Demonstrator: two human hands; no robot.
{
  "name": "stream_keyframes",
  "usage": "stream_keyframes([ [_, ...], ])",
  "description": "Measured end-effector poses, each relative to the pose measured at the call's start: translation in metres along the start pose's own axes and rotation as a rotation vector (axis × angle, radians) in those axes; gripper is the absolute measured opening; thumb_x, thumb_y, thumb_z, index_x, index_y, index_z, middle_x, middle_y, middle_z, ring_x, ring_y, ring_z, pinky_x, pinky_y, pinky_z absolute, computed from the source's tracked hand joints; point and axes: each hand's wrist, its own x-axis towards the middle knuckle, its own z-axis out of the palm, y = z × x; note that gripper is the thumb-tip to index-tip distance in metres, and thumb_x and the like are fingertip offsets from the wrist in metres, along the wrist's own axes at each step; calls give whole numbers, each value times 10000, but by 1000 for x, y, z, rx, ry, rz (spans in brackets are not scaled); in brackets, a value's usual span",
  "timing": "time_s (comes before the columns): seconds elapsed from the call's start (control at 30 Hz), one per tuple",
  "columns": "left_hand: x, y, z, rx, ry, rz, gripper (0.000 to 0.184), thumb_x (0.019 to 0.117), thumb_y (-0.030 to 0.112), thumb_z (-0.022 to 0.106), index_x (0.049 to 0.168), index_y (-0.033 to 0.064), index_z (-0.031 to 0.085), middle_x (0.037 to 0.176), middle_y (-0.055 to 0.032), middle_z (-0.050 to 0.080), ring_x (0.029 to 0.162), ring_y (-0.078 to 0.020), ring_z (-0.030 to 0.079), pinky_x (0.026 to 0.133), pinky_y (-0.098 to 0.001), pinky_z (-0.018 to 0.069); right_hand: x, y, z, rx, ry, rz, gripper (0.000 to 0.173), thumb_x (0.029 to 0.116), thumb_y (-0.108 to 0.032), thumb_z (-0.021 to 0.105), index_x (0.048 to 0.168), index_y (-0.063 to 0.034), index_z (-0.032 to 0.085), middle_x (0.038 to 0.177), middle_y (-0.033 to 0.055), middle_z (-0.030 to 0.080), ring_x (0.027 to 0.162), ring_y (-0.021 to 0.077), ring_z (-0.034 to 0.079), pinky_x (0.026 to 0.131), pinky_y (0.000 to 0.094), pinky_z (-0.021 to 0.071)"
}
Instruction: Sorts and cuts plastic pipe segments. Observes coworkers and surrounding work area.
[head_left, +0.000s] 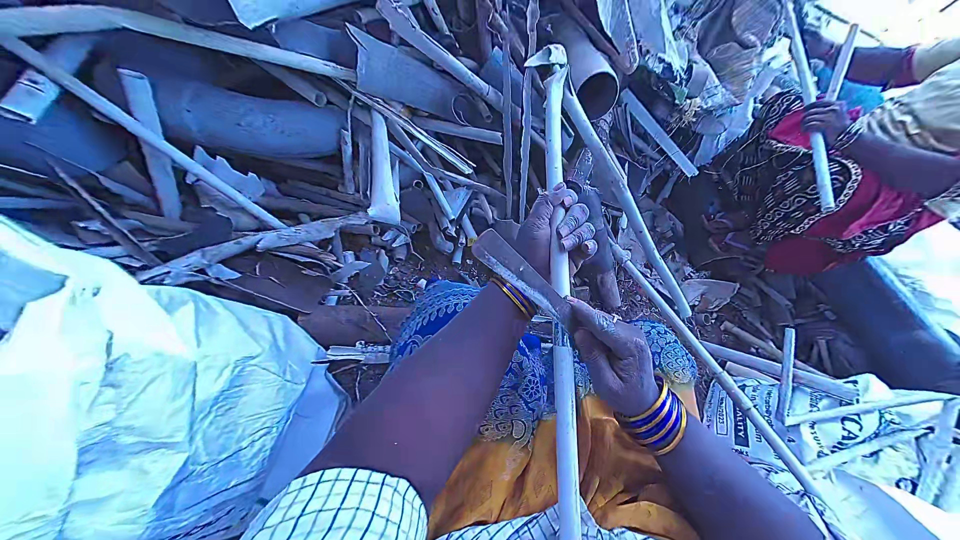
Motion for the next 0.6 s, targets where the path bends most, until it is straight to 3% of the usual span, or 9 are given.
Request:
stream_keyframes([
  [0.07,-2,4,-2,-10,-10,1,487,1106,295,212,764,185,540,564,58,535,448,-54,532,464,-190,497,-9,-1,1,-9,-22,-21,383,1066,-185,450,1263,50,679,1011,167,741,880,48,674,830,178,532],
  [0.13,-1,6,0,-23,15,1,489,1108,301,197,766,187,529,559,62,525,443,-51,526,463,-186,492,-7,1,3,-23,-2,-27,384,1076,-206,451,1255,41,686,983,169,735,845,59,669,795,190,537],
  [0.3,1,7,9,-36,67,-16,472,1098,275,204,767,182,528,548,67,518,428,-39,520,437,-171,472,14,1,8,-38,67,11,363,1027,-133,484,1217,90,698,954,176,740,843,57,675,814,187,540],
  [0.47,3,11,-2,0,-12,27,482,1102,293,239,770,183,571,561,73,534,454,-36,533,465,-177,492,-13,-5,4,-11,-3,-25,359,1063,-174,457,1268,17,682,965,154,734,858,77,676,807,199,543],
  [0.6,5,7,-2,-36,-3,20,457,1091,270,262,773,169,574,569,63,528,452,-45,527,457,-181,482,10,-1,4,-58,28,23,366,1024,-143,478,1236,39,714,928,163,744,823,109,687,780,236,554],
])
